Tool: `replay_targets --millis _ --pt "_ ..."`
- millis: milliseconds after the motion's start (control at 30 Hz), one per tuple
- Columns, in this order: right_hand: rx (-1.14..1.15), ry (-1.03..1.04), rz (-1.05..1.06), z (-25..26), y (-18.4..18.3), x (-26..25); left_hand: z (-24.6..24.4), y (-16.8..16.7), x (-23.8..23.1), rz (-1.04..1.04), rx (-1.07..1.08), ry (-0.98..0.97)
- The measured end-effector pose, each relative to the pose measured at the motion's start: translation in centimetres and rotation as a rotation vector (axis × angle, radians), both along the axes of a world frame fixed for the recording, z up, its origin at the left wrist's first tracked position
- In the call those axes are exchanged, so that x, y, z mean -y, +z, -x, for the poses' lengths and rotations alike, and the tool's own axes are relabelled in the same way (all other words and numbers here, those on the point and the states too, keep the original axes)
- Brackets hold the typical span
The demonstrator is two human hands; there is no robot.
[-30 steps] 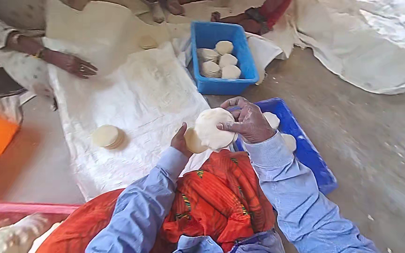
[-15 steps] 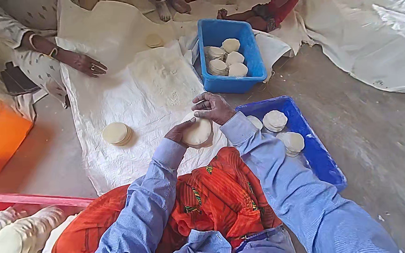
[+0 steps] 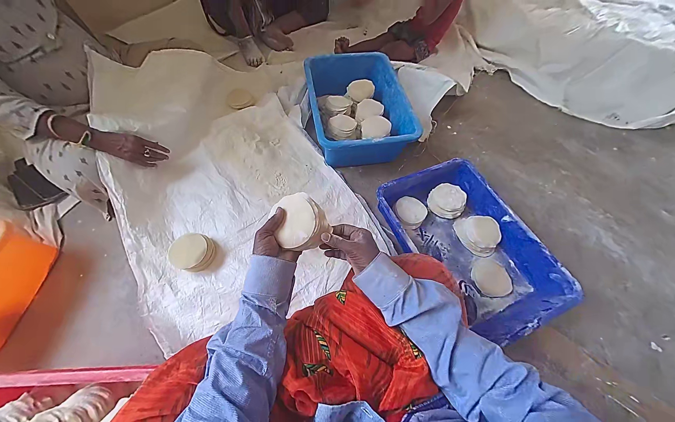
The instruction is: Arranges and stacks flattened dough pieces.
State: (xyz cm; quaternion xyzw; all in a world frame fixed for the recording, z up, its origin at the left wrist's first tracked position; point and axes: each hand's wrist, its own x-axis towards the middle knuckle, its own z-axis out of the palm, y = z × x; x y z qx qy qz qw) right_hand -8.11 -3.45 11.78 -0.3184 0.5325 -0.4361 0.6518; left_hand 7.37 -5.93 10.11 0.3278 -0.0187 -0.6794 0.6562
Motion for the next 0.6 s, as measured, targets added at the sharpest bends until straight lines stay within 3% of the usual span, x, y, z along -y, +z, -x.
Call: replay_targets --millis 333,600 --pt "0.108 -0.129 0.256 -0.5 0.5 0.6 0.4 0.3 -0.3 0.071 -0.113 0.043" --pt "0.323 -0.143 0.403 0.6 4.9 1.5 0.4 5.3 -1.2 0.188 -0.18 0.047"
